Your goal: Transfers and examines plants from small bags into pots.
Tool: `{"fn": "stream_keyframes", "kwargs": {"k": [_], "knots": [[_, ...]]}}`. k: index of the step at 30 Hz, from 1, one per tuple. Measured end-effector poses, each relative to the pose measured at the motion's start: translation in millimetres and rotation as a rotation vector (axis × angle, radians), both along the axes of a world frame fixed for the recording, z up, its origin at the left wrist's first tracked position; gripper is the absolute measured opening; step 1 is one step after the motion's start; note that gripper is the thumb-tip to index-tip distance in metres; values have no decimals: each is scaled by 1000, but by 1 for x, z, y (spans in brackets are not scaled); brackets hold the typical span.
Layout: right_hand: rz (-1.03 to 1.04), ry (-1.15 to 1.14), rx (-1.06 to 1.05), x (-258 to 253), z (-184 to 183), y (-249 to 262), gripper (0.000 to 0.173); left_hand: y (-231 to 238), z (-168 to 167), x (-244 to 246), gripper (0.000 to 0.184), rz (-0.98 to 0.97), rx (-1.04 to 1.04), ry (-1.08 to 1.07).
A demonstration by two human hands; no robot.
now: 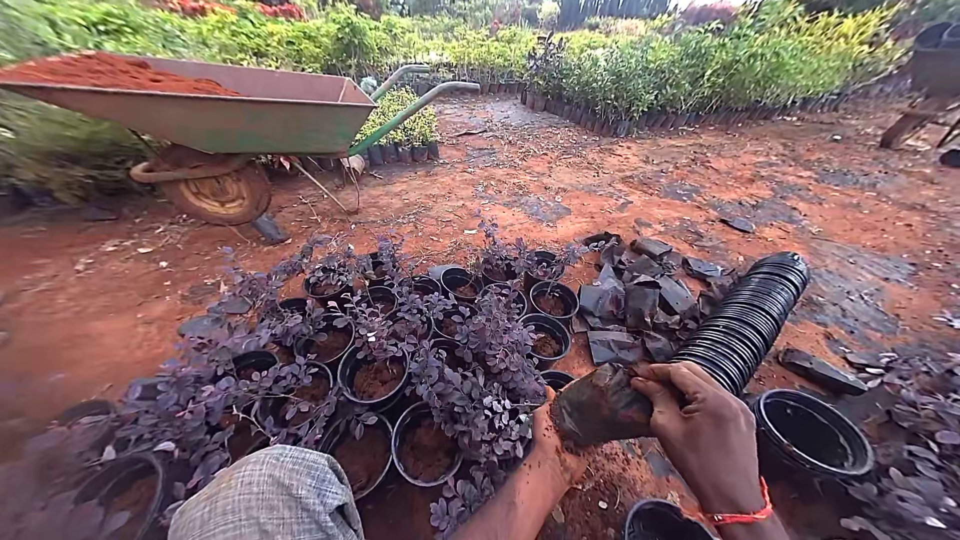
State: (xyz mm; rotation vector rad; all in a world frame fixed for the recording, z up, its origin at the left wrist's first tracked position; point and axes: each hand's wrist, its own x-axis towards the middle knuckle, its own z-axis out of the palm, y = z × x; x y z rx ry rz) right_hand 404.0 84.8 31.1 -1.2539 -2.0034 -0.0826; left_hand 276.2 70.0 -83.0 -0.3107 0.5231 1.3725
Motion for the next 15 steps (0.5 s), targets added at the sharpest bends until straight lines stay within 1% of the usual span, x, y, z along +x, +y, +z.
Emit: {"fn": "stream_keyframes", "kwargs": {"k": [2, 6, 10, 15], "knots": [[19, 7, 11, -2, 3, -2, 20, 1, 5, 0, 57, 4, -28, 12], [18, 24, 9, 2, 1, 2, 20, 2, 3, -1, 57, 5, -35, 33], [21, 43, 0, 3, 4, -2, 19, 2, -2, 2, 58, -1, -19, -4], [18, 68, 12, 6, 8, -4, 19, 3, 2, 0, 55, -32, -77, 32]]}}
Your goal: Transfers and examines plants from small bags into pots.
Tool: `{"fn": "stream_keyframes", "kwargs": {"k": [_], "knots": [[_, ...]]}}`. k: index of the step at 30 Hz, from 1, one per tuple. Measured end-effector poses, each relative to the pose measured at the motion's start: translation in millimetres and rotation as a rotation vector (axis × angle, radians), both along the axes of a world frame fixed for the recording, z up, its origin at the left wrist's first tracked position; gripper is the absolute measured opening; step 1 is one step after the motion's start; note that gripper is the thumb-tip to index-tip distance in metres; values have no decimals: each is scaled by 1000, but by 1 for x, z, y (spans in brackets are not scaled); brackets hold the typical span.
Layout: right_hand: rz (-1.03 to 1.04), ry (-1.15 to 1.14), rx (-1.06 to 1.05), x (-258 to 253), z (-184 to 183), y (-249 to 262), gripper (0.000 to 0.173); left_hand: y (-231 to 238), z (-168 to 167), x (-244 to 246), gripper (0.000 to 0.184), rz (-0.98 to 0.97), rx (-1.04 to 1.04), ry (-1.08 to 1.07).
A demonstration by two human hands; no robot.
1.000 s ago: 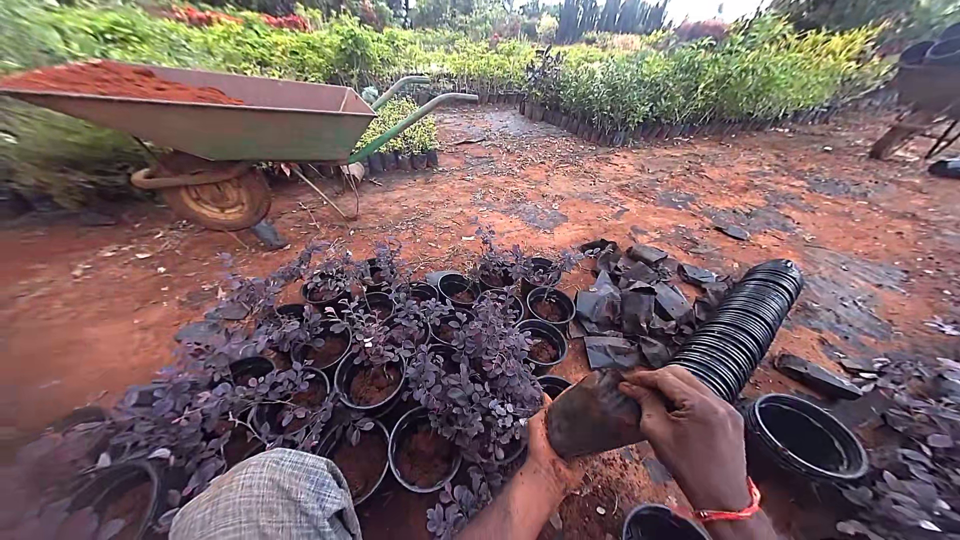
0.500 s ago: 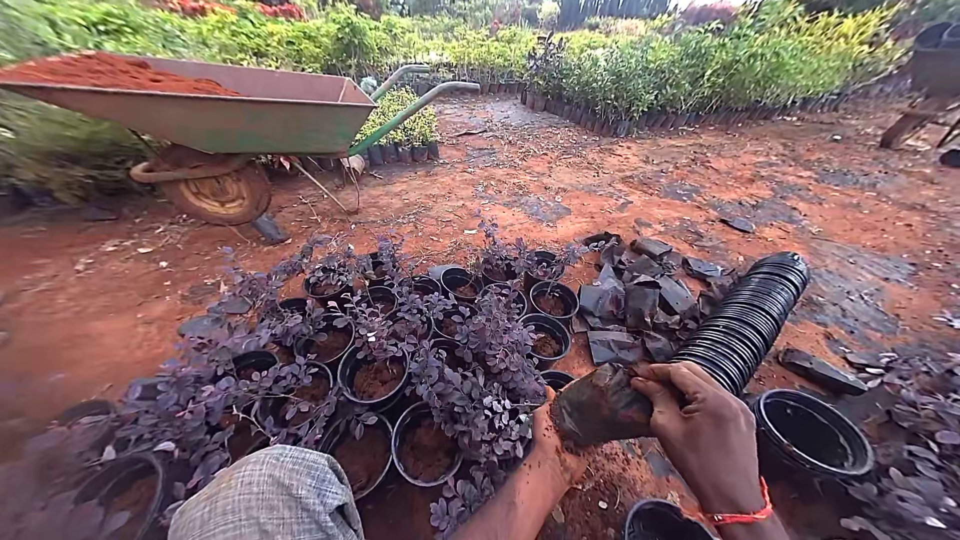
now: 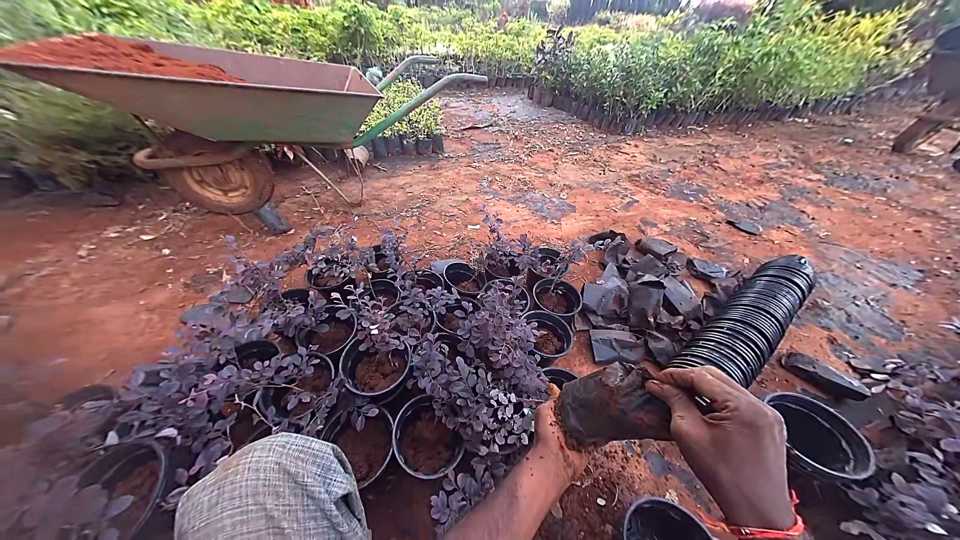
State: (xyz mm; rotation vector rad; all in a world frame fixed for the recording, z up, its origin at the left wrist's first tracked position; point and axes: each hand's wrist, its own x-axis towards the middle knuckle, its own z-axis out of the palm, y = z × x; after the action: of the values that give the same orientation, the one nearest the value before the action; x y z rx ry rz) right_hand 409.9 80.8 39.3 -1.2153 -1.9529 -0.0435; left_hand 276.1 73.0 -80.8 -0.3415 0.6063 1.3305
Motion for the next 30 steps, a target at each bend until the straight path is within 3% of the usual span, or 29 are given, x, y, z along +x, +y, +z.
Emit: {"fn": "stream_keyframes", "kwargs": {"k": [6, 11, 19, 25, 30], "knots": [[88, 104, -41, 6, 12, 0, 14, -7, -28, -10, 62, 65, 129, -10], [132, 52, -98, -12, -18, 7, 15, -9, -24, -1, 60, 18, 171, -37], [94, 32, -101, -1, -10, 7, 14, -8, -29, 5, 57, 9, 159, -61], [51, 136, -115, -9, 11, 34, 6, 34, 2, -20, 61, -46, 214, 115], [43, 234, -126, -19, 10, 54, 4, 65, 3, -40, 66, -43, 265, 212]]}}
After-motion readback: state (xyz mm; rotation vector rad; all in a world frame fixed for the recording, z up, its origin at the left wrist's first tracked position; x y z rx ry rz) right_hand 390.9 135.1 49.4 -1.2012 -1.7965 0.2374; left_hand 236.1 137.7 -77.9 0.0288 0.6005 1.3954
